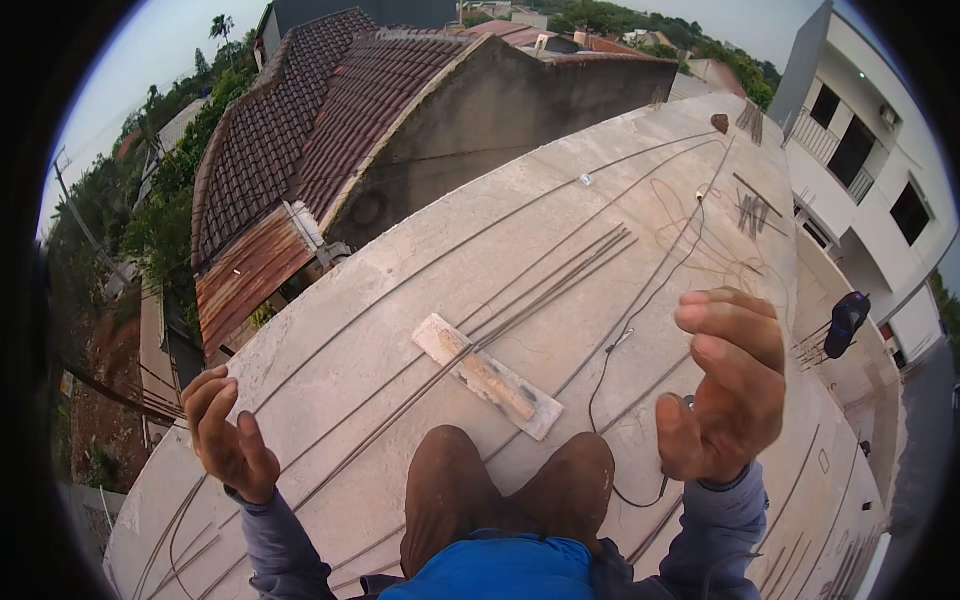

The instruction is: The person measures and marks metal rods with a marker, then uses an angle grinder to cut them to size on a rooftop. The person handles the rods and grinder repeatedly to produce cut pieces.

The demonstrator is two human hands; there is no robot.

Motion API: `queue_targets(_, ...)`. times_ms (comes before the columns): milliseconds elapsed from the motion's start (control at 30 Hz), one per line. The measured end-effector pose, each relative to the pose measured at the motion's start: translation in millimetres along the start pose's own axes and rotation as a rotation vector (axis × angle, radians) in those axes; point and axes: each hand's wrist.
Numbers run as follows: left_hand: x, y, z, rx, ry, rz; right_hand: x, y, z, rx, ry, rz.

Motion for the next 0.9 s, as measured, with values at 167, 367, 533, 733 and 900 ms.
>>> queue_targets(167,139,264,-69,0.37,0.07,1.045,-60,222,-146,0.993,-0.143,-0.74)
queue_targets(367,173,443,-63,0.718,-0.298,1.26,-45,436,-222,1.277,-0.255,-1.054)
queue_targets(533,227,445,-76,0.837,-0.509,1.271,-39,444,-299,1.14,-0.007,-0.954)
queue_targets(733,290,450,-121,1.08,-0.416,1.537,-85,440,-415,1.007,-0.231,-1.26)
queue_targets(900,313,436,-127,1.15,-0.454,1.555,-165,432,-521,0.835,-0.09,-1.869)
Point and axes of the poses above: each hand's wrist, its own y-axis away from the middle knuckle, its own z-axis out of the back of the hand, x = y × z, and after that the axes turned 14 degrees about y, right-handed
